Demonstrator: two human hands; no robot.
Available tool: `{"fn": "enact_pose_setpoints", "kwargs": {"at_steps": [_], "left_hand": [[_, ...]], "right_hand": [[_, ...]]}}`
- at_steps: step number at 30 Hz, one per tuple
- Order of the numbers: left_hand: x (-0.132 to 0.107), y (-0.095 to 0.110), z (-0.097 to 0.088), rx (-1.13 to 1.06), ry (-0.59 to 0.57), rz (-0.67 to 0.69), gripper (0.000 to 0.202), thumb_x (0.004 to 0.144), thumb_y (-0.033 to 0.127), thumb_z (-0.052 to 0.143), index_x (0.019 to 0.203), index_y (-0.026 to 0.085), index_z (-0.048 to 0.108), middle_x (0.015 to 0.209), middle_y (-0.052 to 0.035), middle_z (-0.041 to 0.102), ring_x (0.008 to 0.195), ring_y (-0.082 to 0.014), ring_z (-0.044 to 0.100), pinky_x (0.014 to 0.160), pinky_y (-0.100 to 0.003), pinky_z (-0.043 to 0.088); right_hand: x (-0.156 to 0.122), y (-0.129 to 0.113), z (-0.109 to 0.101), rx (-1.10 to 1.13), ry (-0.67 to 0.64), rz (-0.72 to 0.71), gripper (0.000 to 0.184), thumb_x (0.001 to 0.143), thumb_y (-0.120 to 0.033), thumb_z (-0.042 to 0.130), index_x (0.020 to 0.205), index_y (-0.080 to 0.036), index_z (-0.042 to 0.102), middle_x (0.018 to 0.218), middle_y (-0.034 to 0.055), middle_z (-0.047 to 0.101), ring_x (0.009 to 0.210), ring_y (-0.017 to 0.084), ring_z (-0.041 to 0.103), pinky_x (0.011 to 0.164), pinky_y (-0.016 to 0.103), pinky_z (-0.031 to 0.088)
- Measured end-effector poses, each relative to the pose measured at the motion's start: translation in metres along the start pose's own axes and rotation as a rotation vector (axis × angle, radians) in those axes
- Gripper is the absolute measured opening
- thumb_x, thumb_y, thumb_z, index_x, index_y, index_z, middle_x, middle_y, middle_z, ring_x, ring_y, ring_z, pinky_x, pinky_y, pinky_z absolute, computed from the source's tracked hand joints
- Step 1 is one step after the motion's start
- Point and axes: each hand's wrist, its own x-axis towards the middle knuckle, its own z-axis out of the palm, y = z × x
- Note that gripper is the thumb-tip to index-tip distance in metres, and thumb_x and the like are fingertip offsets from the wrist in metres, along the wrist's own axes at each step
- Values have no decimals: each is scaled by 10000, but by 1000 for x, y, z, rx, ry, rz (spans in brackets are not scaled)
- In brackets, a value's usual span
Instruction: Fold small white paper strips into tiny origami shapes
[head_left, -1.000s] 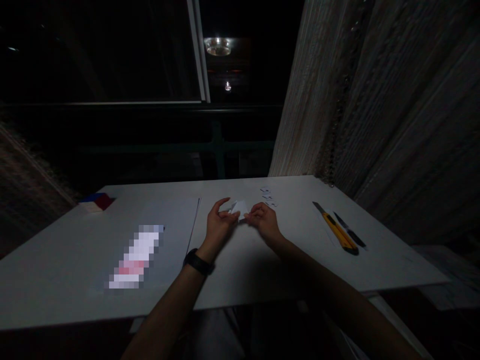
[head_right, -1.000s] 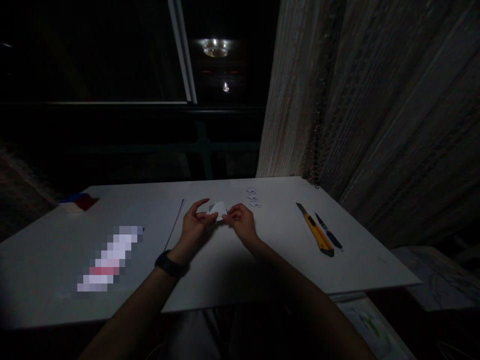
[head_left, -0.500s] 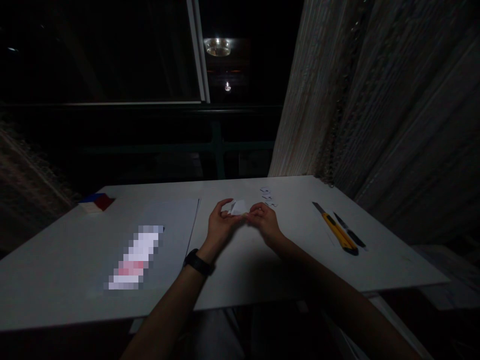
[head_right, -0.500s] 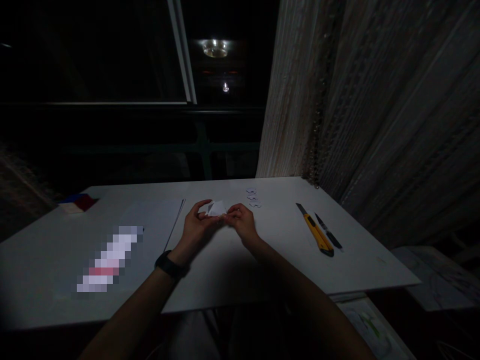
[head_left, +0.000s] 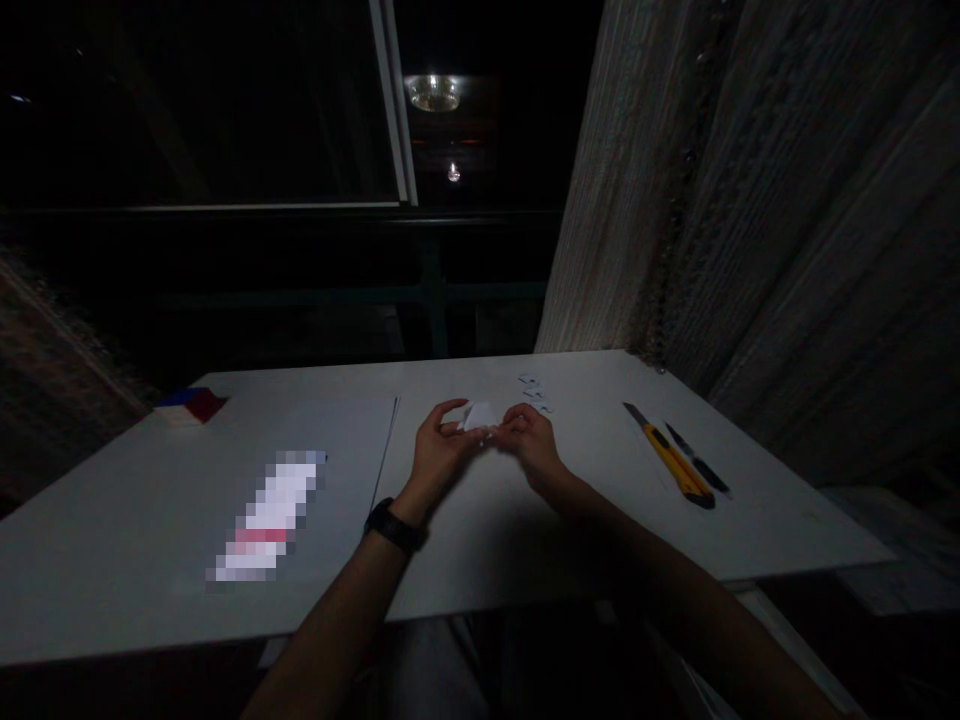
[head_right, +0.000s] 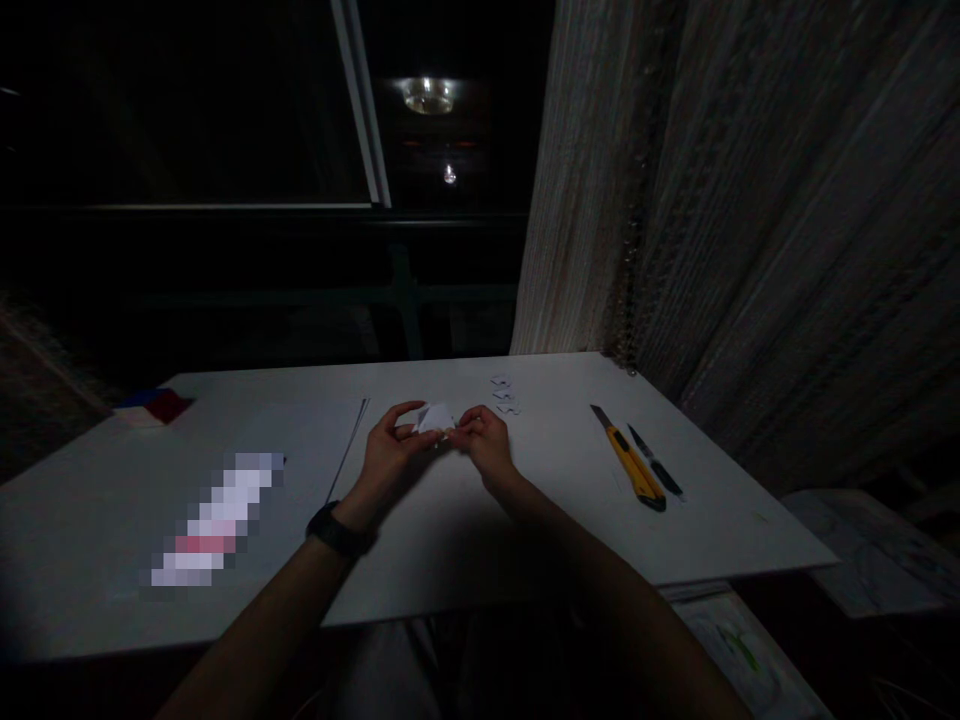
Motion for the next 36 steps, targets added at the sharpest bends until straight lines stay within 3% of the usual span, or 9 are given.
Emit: {"fn": "enact_pose_setpoints", "kwargs": {"at_steps": [6, 12, 19, 25, 29, 33, 36], "left_hand": [[3, -6, -4, 11, 71, -13, 598, 512, 269, 756, 1047, 139, 524, 575, -7, 615, 467, -115, 551, 457, -204, 397], [3, -7, -5, 80, 60, 28, 576, 530, 254, 735, 1055, 151, 521, 510, 36, 559, 417, -89, 493, 418, -182, 347], [1, -5, -3, 129, 56, 108, 531, 537, 265, 727, 1032, 169, 557, 466, 78, 494, 397, -60, 441, 413, -164, 316], [3, -5, -3, -34, 2, 18, 696, 523, 295, 755, 1153, 155, 493, 595, 0, 636, 555, -126, 588, 577, -235, 444], [4, -7, -5, -132, -33, -31, 654, 517, 283, 765, 1111, 137, 532, 655, -31, 664, 609, -133, 605, 660, -267, 459], [6, -8, -8, -109, 17, -57, 644, 487, 248, 777, 1073, 112, 550, 603, -27, 649, 564, -125, 586, 622, -261, 458], [8, -9, -8, 19, -28, -78, 668, 466, 202, 771, 1085, 97, 543, 511, 3, 606, 476, -107, 538, 535, -236, 432]], "right_hand": [[-2, -1, 3, -43, -32, -39, 360, 487, -297, 762, 661, -190, 465, 453, -68, 548, 414, 88, 480, 427, 199, 346], [-2, 1, 3, -60, -85, -27, 408, 470, -287, 770, 733, -193, 473, 510, -67, 575, 468, 95, 522, 471, 205, 379], [-1, 1, 6, -4, -31, 15, 462, 431, -262, 773, 691, -207, 395, 442, -109, 505, 388, 60, 429, 415, 175, 319], [-3, -1, 6, 19, 10, 1, 433, 467, -279, 771, 728, -196, 435, 551, -69, 571, 496, 79, 505, 511, 203, 379], [-4, 1, 6, -26, -48, 18, 415, 504, -315, 755, 765, -197, 455, 584, -57, 574, 505, 87, 507, 508, 211, 374], [1, 3, -2, -244, -27, -129, 381, 584, -360, 703, 855, -211, 480, 596, -42, 576, 540, 119, 525, 536, 243, 402], [7, -3, -12, -390, -56, -291, 522, 578, -343, 713, 1048, -243, 509, 895, 25, 621, 797, 170, 574, 688, 300, 444]]}}
